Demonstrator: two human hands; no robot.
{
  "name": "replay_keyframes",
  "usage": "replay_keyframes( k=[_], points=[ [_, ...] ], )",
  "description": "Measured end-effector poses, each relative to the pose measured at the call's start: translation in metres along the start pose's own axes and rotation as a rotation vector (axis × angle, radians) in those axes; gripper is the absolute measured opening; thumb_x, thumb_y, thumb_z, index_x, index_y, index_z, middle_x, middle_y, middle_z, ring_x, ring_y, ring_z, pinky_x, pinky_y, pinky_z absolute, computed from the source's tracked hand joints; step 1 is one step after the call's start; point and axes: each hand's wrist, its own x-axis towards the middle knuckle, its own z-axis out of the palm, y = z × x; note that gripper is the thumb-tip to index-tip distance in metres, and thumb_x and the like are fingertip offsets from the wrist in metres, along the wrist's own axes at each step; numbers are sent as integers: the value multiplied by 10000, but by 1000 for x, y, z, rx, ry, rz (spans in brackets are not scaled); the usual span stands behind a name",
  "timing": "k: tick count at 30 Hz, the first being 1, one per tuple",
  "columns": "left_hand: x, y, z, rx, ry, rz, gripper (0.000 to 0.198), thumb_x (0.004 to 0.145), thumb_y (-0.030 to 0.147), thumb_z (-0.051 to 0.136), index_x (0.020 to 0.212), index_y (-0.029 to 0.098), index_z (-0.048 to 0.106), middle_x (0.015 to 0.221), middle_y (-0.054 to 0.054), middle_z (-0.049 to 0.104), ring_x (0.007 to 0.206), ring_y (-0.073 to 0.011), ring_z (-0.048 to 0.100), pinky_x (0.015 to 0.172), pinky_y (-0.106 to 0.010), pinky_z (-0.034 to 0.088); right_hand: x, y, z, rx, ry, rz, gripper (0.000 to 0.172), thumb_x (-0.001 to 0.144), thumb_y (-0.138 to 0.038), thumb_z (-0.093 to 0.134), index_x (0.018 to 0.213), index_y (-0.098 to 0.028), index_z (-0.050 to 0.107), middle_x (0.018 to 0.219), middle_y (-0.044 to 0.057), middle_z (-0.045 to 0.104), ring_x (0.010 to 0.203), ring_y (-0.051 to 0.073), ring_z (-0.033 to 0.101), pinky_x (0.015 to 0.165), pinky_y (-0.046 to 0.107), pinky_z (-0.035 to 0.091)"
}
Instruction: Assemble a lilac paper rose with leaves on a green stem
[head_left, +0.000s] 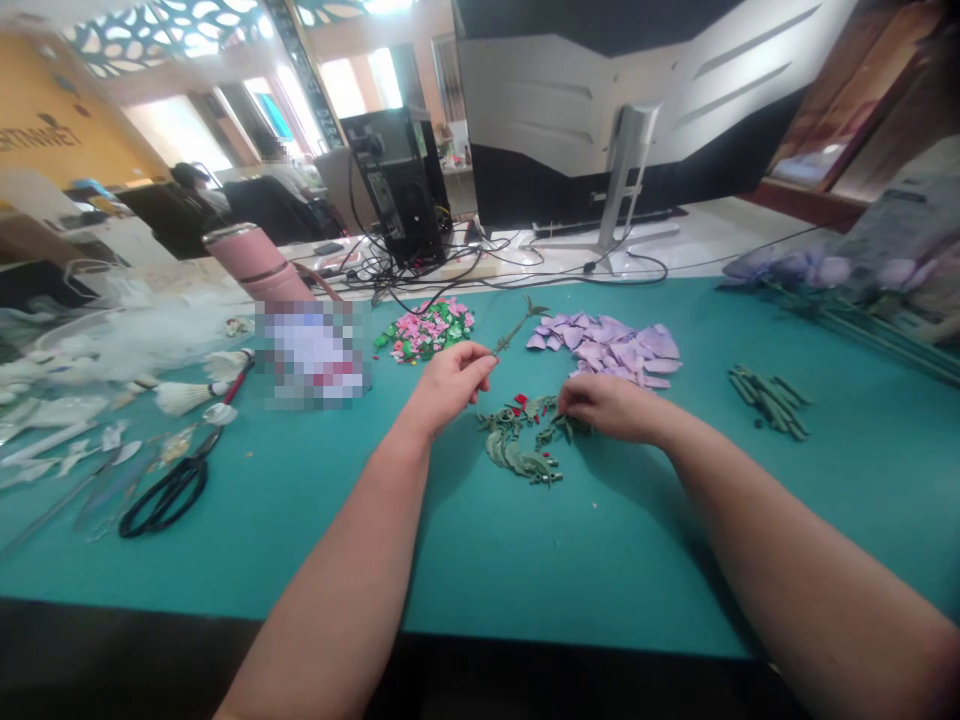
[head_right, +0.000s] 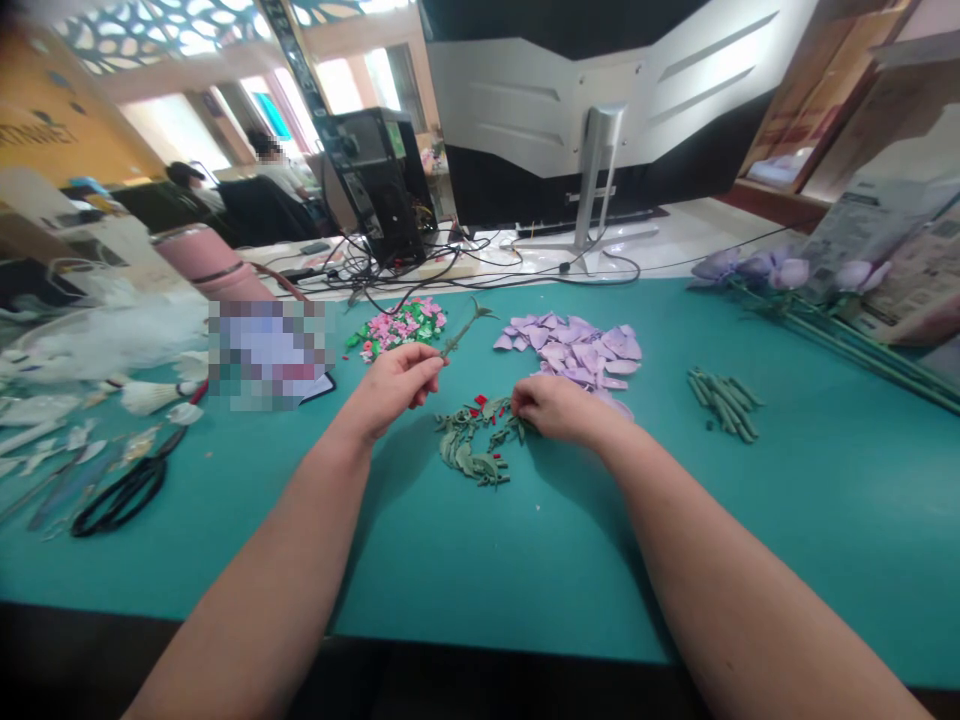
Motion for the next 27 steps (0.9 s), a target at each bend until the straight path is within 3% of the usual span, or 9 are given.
replay_keyframes(
  k=[6,27],
  points=[
    [0,0,0,1,2,-1,176,847,346,593,872,172,605,637,22,588,469,-62,475,462,-189,378,-2,-3,-6,85,75,73,137,821,-154,493,855,-202,617,832,34,674,749,157,576,661,257,419],
    [1,-4,0,19,-2,23,191,853,368,590,889,181,605,641,24,592,473,-68,478,478,-199,396,-5,-12,-4,-2,42,80,152,801,-165,508,859,-206,643,809,33,686,713,155,575,633,255,407]
  ],
)
